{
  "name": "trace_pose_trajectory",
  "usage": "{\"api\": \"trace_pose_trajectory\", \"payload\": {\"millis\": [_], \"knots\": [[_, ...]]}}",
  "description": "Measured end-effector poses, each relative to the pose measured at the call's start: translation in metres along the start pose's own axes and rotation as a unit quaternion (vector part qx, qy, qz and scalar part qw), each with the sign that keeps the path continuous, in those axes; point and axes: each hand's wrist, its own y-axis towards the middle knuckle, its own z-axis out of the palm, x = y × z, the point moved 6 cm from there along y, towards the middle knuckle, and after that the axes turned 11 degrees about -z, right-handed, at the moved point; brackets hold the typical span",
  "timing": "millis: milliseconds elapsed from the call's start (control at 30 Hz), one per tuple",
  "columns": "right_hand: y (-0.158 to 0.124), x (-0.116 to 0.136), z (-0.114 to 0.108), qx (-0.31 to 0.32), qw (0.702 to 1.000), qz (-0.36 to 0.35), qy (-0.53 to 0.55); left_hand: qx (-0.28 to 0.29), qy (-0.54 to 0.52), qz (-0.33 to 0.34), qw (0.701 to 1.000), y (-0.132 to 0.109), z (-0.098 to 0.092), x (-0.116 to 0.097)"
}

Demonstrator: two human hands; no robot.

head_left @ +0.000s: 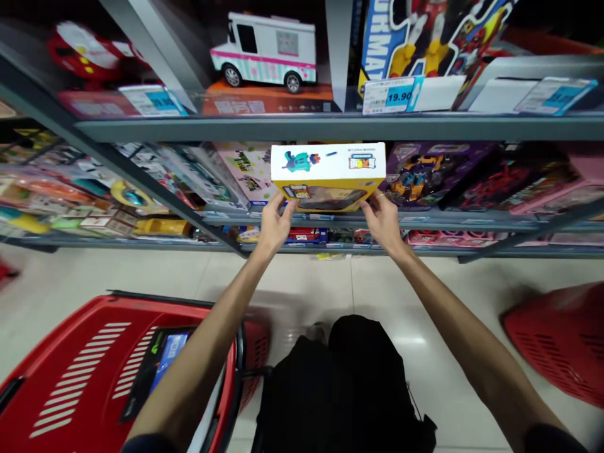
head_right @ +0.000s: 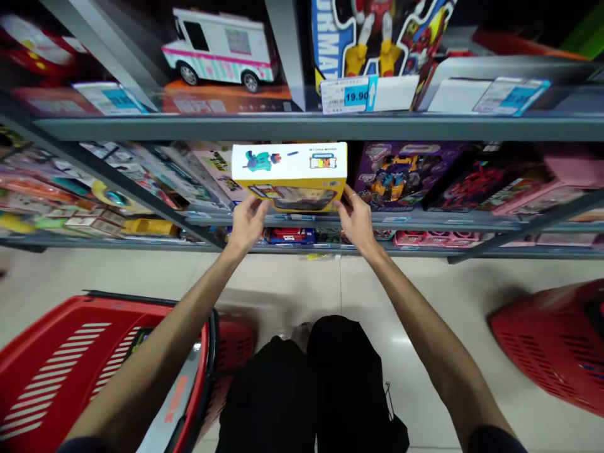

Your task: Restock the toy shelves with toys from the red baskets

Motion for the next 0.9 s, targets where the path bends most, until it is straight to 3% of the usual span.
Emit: {"api": "trace_pose_trajectory", "payload": {"millis": [233, 367, 567, 900], "knots": [[-0.004, -0.027, 0.013, -0.005, 0.999, 0.045, 0.012, 0.001, -0.041, -0.083, 0.996, 0.011, 0.02, 0.023], [0.0, -0.037, 0.021, -0.012, 0.998, 0.052, 0.02, -0.021, -0.034, -0.081, 0.996, 0.02, 0.023, 0.03], [0.007, -0.05, 0.034, -0.002, 0.998, 0.062, 0.018, -0.048, 0.064, -0.075, 0.994, 0.032, 0.019, 0.024], [0.017, -0.061, 0.039, 0.004, 0.998, 0.063, 0.01, -0.067, 0.066, -0.081, 0.992, 0.039, 0.018, 0.026]]}}
